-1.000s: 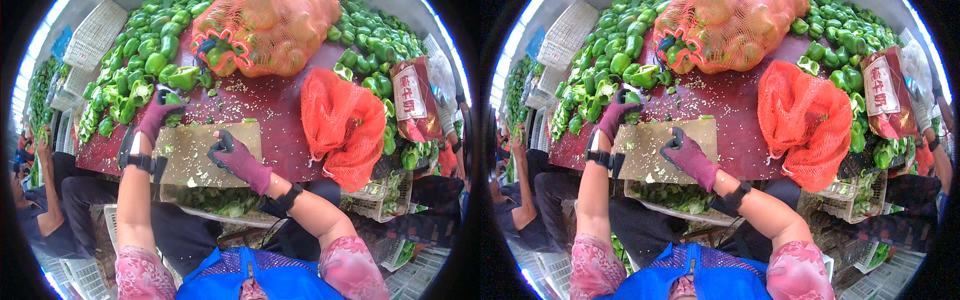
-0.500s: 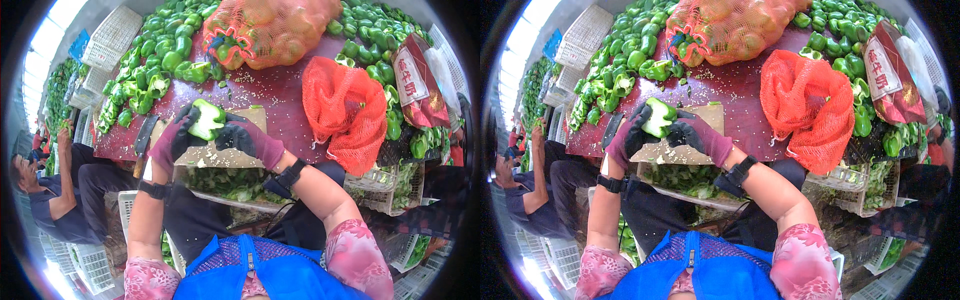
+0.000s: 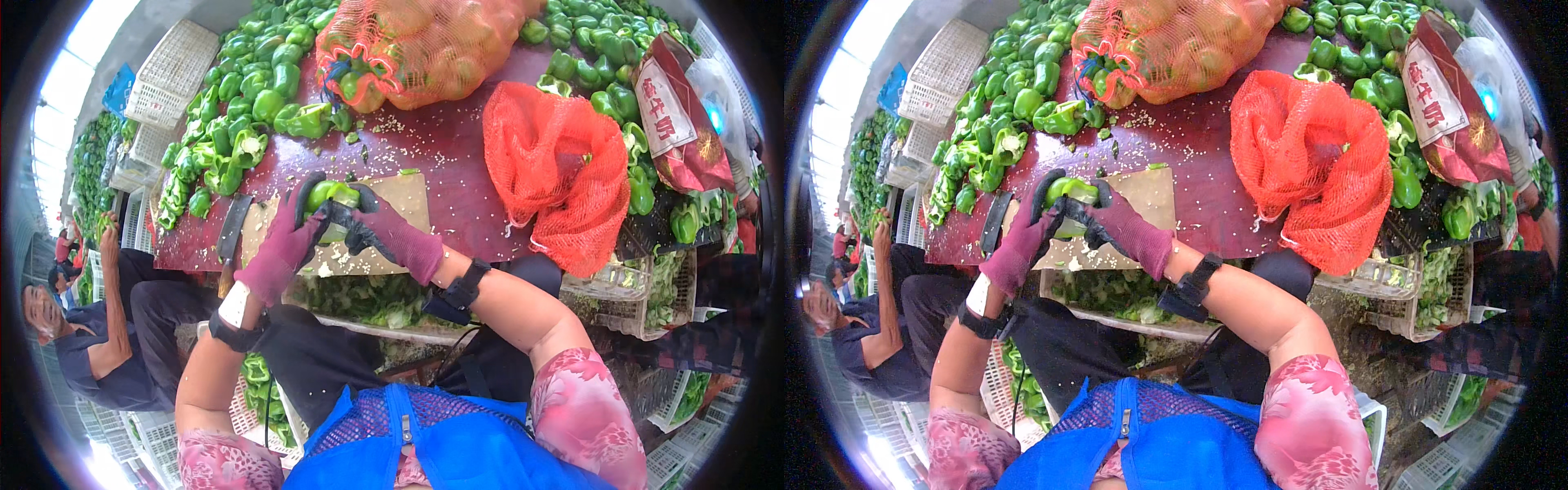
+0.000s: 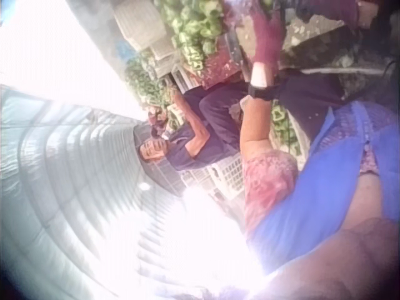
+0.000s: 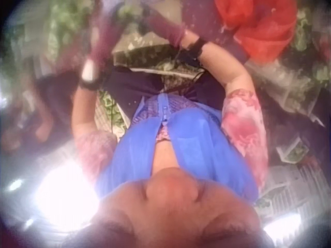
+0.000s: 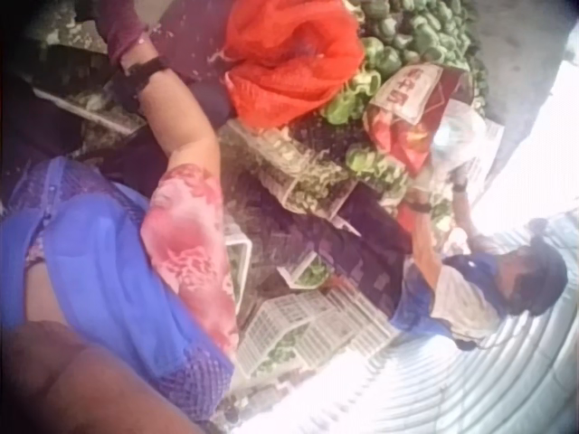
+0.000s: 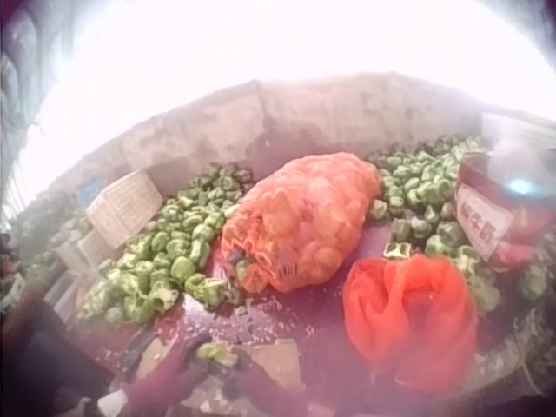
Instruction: The person uses a knife to cut open and remove seeds from green peppers, placing the cleaned vegetable pieces into a white crate.
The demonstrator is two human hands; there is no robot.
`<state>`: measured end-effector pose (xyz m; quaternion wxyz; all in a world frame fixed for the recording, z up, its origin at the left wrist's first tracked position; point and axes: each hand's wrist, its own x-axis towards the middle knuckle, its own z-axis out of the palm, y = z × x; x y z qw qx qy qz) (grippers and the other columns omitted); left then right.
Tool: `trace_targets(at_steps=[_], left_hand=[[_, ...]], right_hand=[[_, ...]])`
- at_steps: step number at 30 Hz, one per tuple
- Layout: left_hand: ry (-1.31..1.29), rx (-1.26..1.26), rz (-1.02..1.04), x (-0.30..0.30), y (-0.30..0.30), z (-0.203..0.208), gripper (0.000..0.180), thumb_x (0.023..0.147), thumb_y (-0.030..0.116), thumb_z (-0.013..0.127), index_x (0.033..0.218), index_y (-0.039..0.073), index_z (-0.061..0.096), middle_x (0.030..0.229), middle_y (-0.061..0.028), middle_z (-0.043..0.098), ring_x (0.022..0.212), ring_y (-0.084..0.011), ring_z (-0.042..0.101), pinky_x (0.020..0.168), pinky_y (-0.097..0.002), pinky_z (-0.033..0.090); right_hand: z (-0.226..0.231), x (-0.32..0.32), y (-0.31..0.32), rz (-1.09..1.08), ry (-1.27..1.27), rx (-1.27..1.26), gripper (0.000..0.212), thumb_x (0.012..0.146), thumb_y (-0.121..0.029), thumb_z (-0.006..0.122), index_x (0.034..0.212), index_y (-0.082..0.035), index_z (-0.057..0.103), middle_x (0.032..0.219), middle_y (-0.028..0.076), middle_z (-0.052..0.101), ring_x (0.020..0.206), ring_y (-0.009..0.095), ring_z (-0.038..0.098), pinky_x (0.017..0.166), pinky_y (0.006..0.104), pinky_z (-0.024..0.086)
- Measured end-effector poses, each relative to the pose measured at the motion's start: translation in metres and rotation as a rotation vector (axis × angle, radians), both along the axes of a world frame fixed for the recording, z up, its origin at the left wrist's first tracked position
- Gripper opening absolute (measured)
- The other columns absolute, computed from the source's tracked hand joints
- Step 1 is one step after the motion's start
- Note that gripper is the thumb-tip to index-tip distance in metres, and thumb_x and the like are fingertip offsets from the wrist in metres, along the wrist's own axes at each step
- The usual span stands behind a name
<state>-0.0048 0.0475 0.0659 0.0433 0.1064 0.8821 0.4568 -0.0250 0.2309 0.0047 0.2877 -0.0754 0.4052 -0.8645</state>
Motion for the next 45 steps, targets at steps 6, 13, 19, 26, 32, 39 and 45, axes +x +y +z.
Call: trace_targets(at_steps=[6,13,19,26,32,39,45], left_hand=[[-0.240,0.378,0.104,0.045,0.015,0.032,0.069,0.080,0.005,0.069,0.141,0.006,0.036,0.131,-0.0061,0.048,0.119,-0.0155,0.047,0.101,-0.0278,0.038],[-0.036,0.190,0.078,0.075,0.002,0.010,0.079,0.069,0.007,0.077,0.139,0.002,0.040,0.133,-0.0059,0.048,0.123,-0.0160,0.045,0.105,-0.0312,0.036],[0.156,-0.147,0.208,0.086,0.023,-0.011,0.080,0.064,0.002,0.070,0.138,0.006,0.040,0.129,-0.0135,0.051,0.120,-0.0299,0.051,0.101,-0.0363,0.042],[0.251,-0.172,0.318,0.086,0.039,-0.031,0.080,0.065,-0.002,0.065,0.140,0.009,0.037,0.127,-0.0151,0.050,0.118,-0.0330,0.052,0.098,-0.0379,0.044],[0.263,-0.245,0.273,0.083,0.057,-0.026,0.079,0.066,-0.003,0.067,0.139,0.011,0.038,0.130,-0.0173,0.045,0.116,-0.0369,0.052,0.096,-0.0397,0.045],[0.257,-0.260,0.320,0.079,0.058,-0.033,0.079,0.065,-0.003,0.067,0.138,0.015,0.041,0.127,-0.0151,0.047,0.115,-0.0354,0.054,0.093,-0.0386,0.048],[0.195,-0.020,0.298,0.073,0.051,-0.034,0.071,0.063,-0.006,0.066,0.131,0.008,0.049,0.123,-0.0104,0.056,0.114,-0.0258,0.055,0.096,-0.0342,0.046]], right_hand=[[-0.011,0.012,-0.007,0.065,0.031,0.071,0.048,0.087,-0.019,0.068,0.129,-0.007,0.047,0.095,0.004,0.062,0.068,0.010,0.059,0.046,0.0236,0.046],[-0.041,0.031,-0.029,0.049,0.122,0.053,0.042,0.082,-0.018,0.072,0.118,-0.005,0.057,0.105,0.005,0.064,0.095,0.013,0.059,0.085,0.0289,0.049],[-0.050,0.035,-0.026,0.028,0.166,0.164,0.048,0.078,-0.022,0.074,0.117,-0.003,0.055,0.104,0.008,0.065,0.095,0.015,0.060,0.083,0.0304,0.050],[-0.033,0.040,-0.021,-0.181,0.345,0.614,0.055,0.073,-0.027,0.074,0.116,-0.002,0.053,0.102,0.018,0.065,0.097,0.030,0.064,0.082,0.0381,0.050],[-0.047,0.040,-0.022,-0.230,0.140,0.514,0.046,0.074,-0.030,0.072,0.106,-0.003,0.054,0.097,0.020,0.064,0.093,0.033,0.064,0.078,0.0394,0.049],[-0.041,0.028,-0.017,-0.175,0.235,0.676,0.038,0.073,-0.029,0.070,0.098,-0.003,0.058,0.091,0.019,0.065,0.088,0.034,0.065,0.075,0.0395,0.050],[-0.035,0.041,-0.019,-0.295,0.187,0.711,0.040,0.073,-0.032,0.068,0.099,-0.003,0.058,0.090,0.020,0.065,0.088,0.035,0.064,0.075,0.0400,0.050]])
